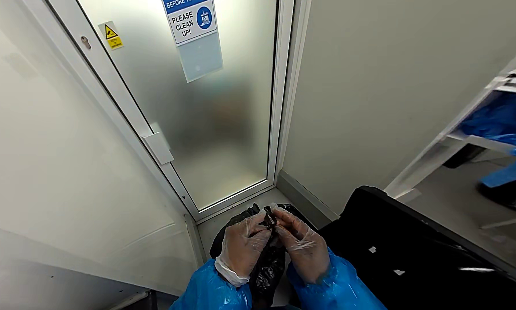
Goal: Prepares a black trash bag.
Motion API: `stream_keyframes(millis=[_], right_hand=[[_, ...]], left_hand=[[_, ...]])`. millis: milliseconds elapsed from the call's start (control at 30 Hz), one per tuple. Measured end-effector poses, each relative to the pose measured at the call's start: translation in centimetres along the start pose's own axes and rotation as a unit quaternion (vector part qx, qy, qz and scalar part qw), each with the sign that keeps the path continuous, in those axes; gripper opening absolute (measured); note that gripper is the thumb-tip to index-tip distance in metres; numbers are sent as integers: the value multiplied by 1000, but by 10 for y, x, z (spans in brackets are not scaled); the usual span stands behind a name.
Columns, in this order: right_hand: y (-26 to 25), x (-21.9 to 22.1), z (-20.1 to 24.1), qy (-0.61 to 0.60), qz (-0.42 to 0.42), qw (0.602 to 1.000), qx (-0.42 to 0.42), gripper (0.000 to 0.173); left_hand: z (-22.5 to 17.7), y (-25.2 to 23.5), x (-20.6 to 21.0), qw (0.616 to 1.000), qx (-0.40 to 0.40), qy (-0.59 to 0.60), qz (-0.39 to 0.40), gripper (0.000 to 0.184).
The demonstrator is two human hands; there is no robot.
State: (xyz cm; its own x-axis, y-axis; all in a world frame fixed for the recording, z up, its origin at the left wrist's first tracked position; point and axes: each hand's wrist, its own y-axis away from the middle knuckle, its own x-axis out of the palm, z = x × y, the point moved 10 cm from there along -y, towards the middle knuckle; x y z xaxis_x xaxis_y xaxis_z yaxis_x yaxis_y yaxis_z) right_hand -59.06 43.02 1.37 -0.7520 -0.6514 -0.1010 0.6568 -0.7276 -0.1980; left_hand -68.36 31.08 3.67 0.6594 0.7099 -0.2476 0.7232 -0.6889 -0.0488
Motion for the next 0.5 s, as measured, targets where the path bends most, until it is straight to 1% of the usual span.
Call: stream_keyframes(millis=[133,233,400,433,500], right_hand=[[0,2,-1,-35,7,999,18,28],[-1,5,-1,-22,18,1000,11,28],[-1,8,-3,-29,28,999,33,27],[-1,8,-4,-26,27,999,33,26],[0,9,-4,-22,27,999,35,26]], left_hand=[[0,0,-2,1000,-6,6,-3,35],[-1,1,-3,1000,-4,8,-6,34],[0,1,-7,1000,-11,3,-18,30],[0,1,-6,1000,-11,7,-15,31],[4,0,-2,999,-26,24,3,41]])
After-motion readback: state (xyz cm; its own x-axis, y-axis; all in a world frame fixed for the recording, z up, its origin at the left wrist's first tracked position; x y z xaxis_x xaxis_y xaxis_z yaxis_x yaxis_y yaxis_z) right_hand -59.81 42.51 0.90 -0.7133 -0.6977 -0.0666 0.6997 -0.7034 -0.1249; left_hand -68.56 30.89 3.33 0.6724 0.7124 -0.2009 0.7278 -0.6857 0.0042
